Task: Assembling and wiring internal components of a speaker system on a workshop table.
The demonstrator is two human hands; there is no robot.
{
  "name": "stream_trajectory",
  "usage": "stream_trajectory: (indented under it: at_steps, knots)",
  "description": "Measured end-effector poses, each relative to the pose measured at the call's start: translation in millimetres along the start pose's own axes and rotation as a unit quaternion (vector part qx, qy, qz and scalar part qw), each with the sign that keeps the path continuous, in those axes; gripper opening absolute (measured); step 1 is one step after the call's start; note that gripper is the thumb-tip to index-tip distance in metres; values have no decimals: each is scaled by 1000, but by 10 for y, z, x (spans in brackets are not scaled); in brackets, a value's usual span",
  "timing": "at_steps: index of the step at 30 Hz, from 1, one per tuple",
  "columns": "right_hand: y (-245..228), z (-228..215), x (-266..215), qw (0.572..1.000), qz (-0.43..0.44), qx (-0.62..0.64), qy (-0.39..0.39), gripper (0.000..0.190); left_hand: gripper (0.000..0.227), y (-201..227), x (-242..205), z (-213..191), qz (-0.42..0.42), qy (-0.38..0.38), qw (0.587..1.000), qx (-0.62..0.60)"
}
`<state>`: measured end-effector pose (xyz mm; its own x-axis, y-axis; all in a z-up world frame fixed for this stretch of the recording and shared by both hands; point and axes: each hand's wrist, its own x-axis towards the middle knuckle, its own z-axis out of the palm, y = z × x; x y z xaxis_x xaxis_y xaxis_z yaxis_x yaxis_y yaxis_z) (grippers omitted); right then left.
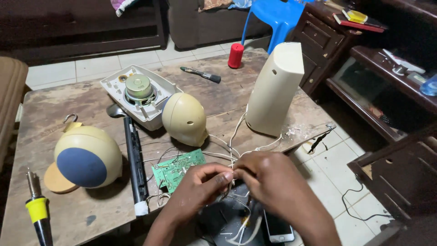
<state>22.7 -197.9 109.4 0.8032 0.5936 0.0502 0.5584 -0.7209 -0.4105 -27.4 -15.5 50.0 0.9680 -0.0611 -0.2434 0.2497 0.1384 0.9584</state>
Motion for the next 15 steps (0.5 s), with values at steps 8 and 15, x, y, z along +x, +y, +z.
stream_trajectory:
  at_steps: [8, 15]
  knots:
    - [499, -559, -237, 924, 251, 120, 261, 16, 33, 143, -50, 11, -68, 34, 993, 94]
    - [244, -241, -73, 988, 78, 11, 134, 48, 31, 63, -9, 50, 3, 76, 994, 84]
